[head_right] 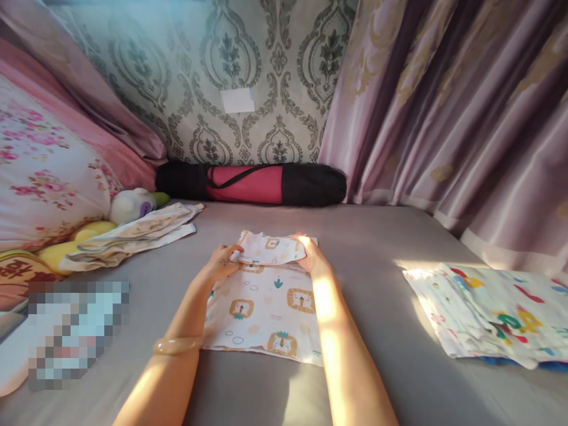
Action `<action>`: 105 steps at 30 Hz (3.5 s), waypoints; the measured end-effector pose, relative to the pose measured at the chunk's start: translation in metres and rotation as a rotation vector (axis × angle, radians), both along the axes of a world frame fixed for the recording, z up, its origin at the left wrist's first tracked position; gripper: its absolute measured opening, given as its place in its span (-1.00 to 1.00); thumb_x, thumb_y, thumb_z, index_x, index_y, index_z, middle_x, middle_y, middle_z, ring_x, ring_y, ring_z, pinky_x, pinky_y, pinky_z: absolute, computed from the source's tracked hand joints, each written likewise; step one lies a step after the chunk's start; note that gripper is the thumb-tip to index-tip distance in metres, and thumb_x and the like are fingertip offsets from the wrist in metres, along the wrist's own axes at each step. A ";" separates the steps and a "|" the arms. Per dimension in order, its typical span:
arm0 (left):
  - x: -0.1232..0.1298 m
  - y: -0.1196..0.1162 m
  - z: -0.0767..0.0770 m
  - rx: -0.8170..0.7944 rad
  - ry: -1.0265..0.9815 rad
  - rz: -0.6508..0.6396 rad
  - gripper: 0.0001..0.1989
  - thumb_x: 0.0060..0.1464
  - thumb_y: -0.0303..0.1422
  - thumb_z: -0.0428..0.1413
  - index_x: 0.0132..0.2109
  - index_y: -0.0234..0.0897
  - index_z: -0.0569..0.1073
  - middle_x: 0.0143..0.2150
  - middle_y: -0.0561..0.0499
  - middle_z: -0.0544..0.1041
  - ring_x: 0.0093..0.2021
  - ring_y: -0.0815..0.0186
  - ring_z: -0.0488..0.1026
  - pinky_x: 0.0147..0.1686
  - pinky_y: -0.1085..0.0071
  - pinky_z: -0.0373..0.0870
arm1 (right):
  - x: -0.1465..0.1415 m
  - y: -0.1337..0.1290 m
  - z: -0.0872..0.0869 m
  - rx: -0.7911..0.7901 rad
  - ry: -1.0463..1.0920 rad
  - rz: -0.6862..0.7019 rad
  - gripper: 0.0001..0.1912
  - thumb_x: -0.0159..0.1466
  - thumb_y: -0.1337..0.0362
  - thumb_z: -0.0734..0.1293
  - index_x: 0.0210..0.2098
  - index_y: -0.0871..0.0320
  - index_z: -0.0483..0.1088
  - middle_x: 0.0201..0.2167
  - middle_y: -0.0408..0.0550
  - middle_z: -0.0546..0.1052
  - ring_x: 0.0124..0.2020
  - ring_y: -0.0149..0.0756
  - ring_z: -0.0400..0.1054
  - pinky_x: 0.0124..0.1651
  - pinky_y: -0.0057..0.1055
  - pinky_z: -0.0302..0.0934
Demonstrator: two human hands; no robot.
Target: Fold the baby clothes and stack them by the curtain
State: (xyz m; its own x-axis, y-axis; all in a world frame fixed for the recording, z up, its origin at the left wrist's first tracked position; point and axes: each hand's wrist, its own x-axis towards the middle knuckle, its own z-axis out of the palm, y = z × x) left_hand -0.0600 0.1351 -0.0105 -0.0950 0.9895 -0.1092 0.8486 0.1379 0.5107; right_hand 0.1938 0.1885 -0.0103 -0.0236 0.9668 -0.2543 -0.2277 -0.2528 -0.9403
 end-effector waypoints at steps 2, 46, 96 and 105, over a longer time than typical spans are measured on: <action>0.001 -0.001 -0.004 0.032 0.007 0.003 -0.57 0.01 -0.45 0.06 0.05 -0.12 0.49 -0.05 -0.11 0.38 0.06 0.10 0.35 0.02 0.31 0.31 | 0.007 0.001 -0.004 0.003 -0.059 -0.023 -0.46 0.06 0.40 0.29 0.07 0.14 0.33 -0.35 -0.10 0.53 -0.27 -0.19 0.48 -0.14 -0.22 0.40; -0.002 -0.002 0.010 -0.131 -0.054 0.205 -0.64 0.18 -0.43 0.00 0.12 -0.12 0.29 0.04 -0.11 0.52 0.00 0.17 0.46 -0.17 0.36 0.33 | -0.164 0.059 -0.019 0.560 -1.450 0.310 -0.75 0.42 0.23 0.15 -0.04 0.15 0.40 0.01 0.09 0.46 0.07 -0.13 0.25 0.07 -0.27 0.08; 0.034 0.046 -0.030 0.104 0.425 -0.251 -0.35 0.33 -0.15 -0.30 0.38 -0.52 0.07 0.42 -0.29 0.06 0.43 0.04 -0.07 0.35 0.13 -0.07 | -0.032 -0.023 -0.021 0.460 -1.556 0.455 -0.31 0.42 0.12 -0.10 0.39 0.48 -0.10 0.43 0.19 -0.11 0.44 -0.09 -0.31 0.42 -0.13 -0.44; 0.028 0.045 -0.036 0.113 0.399 -0.222 -0.30 0.31 -0.08 -0.33 0.39 -0.50 0.05 0.45 -0.25 0.00 0.44 0.06 -0.12 0.36 0.15 -0.10 | 0.006 -0.023 -0.028 0.363 -1.607 0.317 -0.28 0.41 0.07 -0.07 0.39 0.46 -0.10 0.43 0.26 -0.12 0.44 0.00 -0.29 0.40 -0.08 -0.36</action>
State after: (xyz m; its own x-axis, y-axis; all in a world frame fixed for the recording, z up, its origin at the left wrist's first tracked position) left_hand -0.0316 0.1805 -0.0467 0.1078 0.9942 0.0023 0.9844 -0.1070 0.1399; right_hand 0.2001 0.1654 -0.0381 -0.1713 0.9852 0.0076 0.9710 0.1702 -0.1681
